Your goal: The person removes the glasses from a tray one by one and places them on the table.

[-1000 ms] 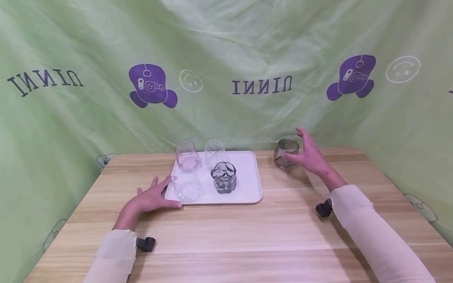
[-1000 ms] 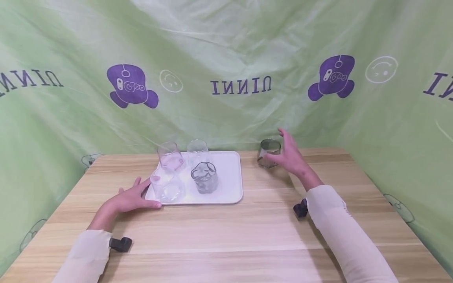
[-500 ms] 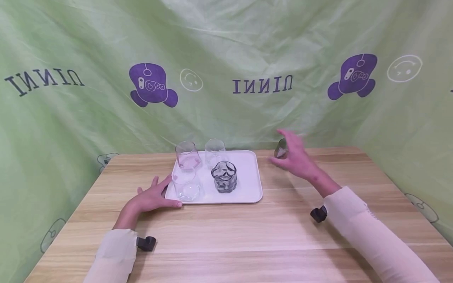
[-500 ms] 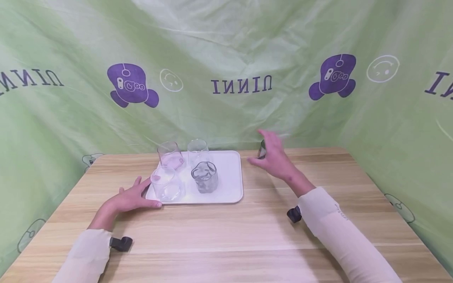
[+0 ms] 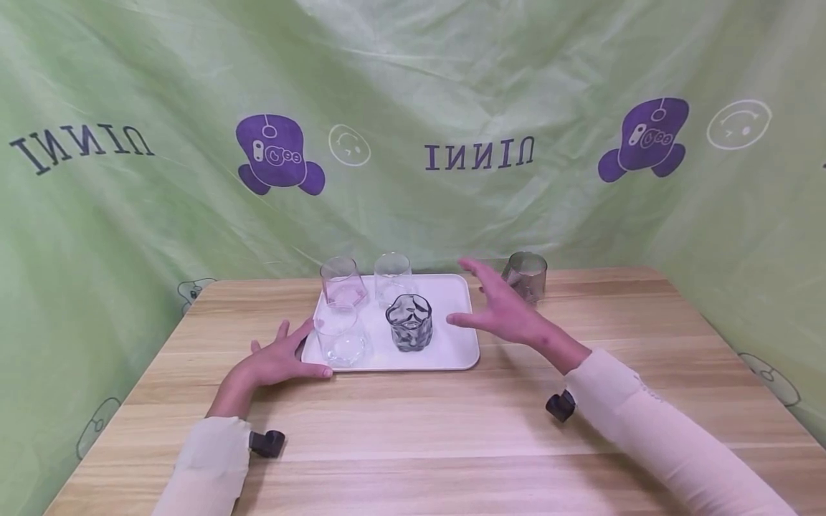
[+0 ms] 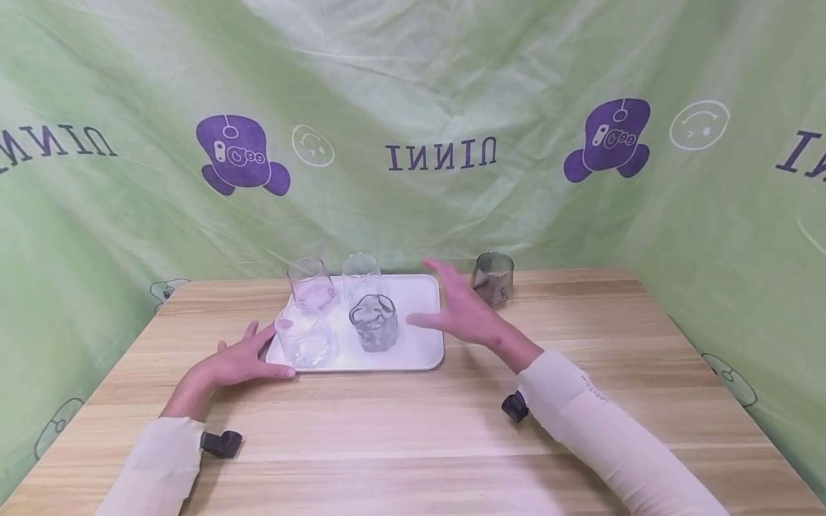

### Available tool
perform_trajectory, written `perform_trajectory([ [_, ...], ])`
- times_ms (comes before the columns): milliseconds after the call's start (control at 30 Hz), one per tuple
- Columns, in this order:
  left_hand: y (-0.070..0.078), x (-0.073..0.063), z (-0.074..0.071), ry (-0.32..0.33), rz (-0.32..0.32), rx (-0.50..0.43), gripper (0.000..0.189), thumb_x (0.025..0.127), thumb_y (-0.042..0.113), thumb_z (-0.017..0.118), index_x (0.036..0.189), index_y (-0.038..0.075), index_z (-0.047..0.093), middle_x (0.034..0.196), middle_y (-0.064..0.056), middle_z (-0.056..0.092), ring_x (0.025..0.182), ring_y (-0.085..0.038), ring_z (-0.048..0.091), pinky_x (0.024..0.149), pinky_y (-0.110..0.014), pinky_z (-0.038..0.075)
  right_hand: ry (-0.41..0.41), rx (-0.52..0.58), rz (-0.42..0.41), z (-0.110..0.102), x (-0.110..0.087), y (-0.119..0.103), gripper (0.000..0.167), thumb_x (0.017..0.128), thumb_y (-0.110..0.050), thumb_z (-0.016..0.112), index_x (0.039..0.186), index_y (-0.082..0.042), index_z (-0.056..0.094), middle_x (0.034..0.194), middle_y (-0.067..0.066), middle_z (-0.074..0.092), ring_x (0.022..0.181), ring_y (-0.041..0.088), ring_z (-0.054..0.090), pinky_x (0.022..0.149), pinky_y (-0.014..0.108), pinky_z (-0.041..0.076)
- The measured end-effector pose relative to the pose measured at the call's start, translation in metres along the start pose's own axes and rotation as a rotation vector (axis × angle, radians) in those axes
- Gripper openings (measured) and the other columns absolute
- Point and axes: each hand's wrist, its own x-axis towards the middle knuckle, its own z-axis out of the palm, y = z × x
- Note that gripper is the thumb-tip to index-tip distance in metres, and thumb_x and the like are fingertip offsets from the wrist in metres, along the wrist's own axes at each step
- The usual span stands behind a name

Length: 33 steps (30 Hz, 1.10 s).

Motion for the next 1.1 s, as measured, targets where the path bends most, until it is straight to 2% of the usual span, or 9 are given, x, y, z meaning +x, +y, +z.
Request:
perform_trajectory([
  [267,0.001,0.000,-0.001,0.000,-0.006,-0.001,0.120,0.078,0.063,0.082,0.164,0.007,0.020,0.167,-0.028,0.013,0.151,-0.051,-0.010,0.100,-0.083,-0.014,-0.049,0.099,-0.031,0.027,0.004,-0.004,0.102,0.083,-0.033,0.089,0.160,-0.006,0.027,0.159,0.016,0.036,0.142,0.042,0.039,0.110,0.056,0.041],
  [500,-0.001,-0.001,0.000,0.008,-0.007,-0.003,0.120,0.077,0.062,0.083,0.164,0.006,0.020,0.166,-0.030,0.013,0.151,-0.052,-0.008,0.100,-0.084,-0.013,-0.084,0.157,-0.030,0.047,0.011,-0.009,0.101,0.080,-0.031,0.091,0.158,-0.009,0.031,0.158,0.014,0.038,0.141,0.038,0.042,0.108,0.054,0.043],
  [633,-0.001,-0.001,0.002,0.007,-0.007,-0.001,0.120,0.077,0.062,0.082,0.164,0.006,0.020,0.166,-0.030,0.013,0.151,-0.052,-0.009,0.100,-0.084,-0.014,-0.118,0.184,-0.011,0.054,0.014,-0.011,0.103,0.080,-0.030,0.092,0.159,-0.007,0.029,0.159,0.018,0.036,0.140,0.036,0.043,0.107,0.053,0.044],
  [867,0.000,0.000,0.001,0.008,-0.013,-0.006,0.121,0.077,0.062,0.083,0.164,0.007,0.019,0.165,-0.032,0.011,0.151,-0.052,-0.009,0.100,-0.084,-0.014,-0.134,0.174,0.002,0.059,0.020,-0.013,0.107,0.078,-0.032,0.093,0.159,-0.009,0.028,0.155,0.018,0.042,0.137,0.031,0.047,0.105,0.048,0.047],
  [1100,0.001,0.001,0.000,0.010,-0.002,-0.009,0.120,0.077,0.062,0.083,0.163,0.006,0.020,0.166,-0.030,0.013,0.151,-0.052,-0.009,0.100,-0.084,-0.014,-0.146,0.124,0.018,0.063,0.024,-0.014,0.109,0.076,-0.032,0.094,0.160,-0.011,0.028,0.149,0.011,0.049,0.130,0.024,0.052,0.109,0.045,0.043],
])
